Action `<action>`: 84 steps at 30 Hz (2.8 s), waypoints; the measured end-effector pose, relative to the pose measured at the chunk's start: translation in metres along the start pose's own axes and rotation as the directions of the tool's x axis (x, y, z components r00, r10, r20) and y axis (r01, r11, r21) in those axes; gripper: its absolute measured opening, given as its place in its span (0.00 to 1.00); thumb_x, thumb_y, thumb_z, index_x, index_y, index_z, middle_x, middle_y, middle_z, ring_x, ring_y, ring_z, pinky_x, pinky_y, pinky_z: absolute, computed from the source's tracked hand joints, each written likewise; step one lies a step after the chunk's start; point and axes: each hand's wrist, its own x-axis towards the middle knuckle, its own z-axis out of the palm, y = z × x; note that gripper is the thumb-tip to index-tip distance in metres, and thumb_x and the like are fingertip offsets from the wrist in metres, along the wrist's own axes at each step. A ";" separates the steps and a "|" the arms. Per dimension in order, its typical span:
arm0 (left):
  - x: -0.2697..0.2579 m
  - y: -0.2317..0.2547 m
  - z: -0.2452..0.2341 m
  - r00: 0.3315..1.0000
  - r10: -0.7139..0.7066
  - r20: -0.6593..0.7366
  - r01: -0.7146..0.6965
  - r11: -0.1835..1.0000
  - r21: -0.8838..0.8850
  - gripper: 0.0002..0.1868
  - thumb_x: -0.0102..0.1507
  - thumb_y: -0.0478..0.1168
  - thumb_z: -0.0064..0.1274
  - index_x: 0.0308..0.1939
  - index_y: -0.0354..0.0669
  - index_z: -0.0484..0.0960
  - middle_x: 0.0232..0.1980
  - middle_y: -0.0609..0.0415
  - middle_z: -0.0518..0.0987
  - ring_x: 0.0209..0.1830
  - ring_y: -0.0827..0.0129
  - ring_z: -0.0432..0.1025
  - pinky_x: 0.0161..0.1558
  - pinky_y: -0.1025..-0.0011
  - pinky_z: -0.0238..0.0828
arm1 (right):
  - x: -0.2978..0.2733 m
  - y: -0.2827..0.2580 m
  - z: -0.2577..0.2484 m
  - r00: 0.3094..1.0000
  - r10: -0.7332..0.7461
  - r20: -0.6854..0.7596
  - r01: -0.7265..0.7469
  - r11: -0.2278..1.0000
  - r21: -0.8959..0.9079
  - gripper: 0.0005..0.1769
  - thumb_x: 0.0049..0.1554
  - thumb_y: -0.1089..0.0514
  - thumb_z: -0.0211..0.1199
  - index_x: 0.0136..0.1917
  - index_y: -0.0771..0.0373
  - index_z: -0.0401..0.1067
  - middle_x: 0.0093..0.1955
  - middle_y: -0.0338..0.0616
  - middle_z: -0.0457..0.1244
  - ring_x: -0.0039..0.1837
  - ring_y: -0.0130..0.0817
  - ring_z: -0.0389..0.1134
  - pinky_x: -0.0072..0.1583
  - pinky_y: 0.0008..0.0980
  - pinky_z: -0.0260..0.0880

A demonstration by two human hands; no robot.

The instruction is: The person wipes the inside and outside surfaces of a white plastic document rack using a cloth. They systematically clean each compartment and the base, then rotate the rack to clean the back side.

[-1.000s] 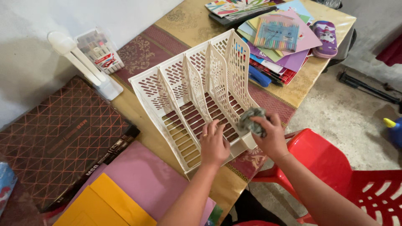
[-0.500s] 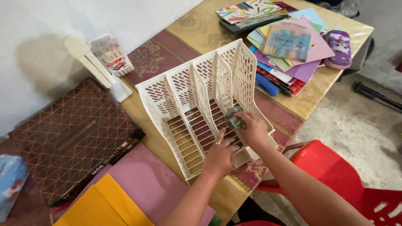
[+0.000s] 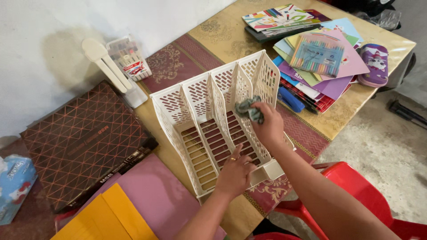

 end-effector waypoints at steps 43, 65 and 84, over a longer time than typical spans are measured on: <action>0.028 0.003 0.013 0.960 -0.260 -0.100 0.276 0.937 0.214 0.44 0.57 0.36 0.50 0.75 0.35 0.48 0.80 0.35 0.42 0.81 0.43 0.32 0.76 0.44 0.29 | -0.037 0.028 -0.012 0.901 0.174 0.397 -0.122 0.981 -0.152 0.26 0.46 0.58 0.73 0.59 0.48 0.76 0.53 0.47 0.69 0.53 0.51 0.72 0.54 0.47 0.73; 0.022 -0.012 0.022 0.963 -0.177 -0.202 0.183 0.983 0.012 0.50 0.59 0.31 0.45 0.80 0.30 0.33 0.84 0.29 0.33 0.85 0.37 0.37 0.76 0.59 0.53 | 0.153 -0.030 0.009 0.984 0.068 0.164 -0.049 0.992 -0.118 0.22 0.49 0.53 0.71 0.58 0.56 0.77 0.49 0.54 0.71 0.52 0.52 0.72 0.54 0.46 0.71; 0.197 -0.012 -0.136 0.887 0.008 -0.462 0.254 0.827 0.501 0.12 0.60 0.57 0.57 0.35 0.57 0.85 0.67 0.45 0.71 0.73 0.33 0.53 0.70 0.36 0.33 | 0.098 0.034 0.036 0.573 0.562 0.597 -0.815 0.314 0.487 0.23 0.62 0.57 0.55 0.69 0.62 0.66 0.55 0.51 0.65 0.53 0.45 0.65 0.52 0.47 0.67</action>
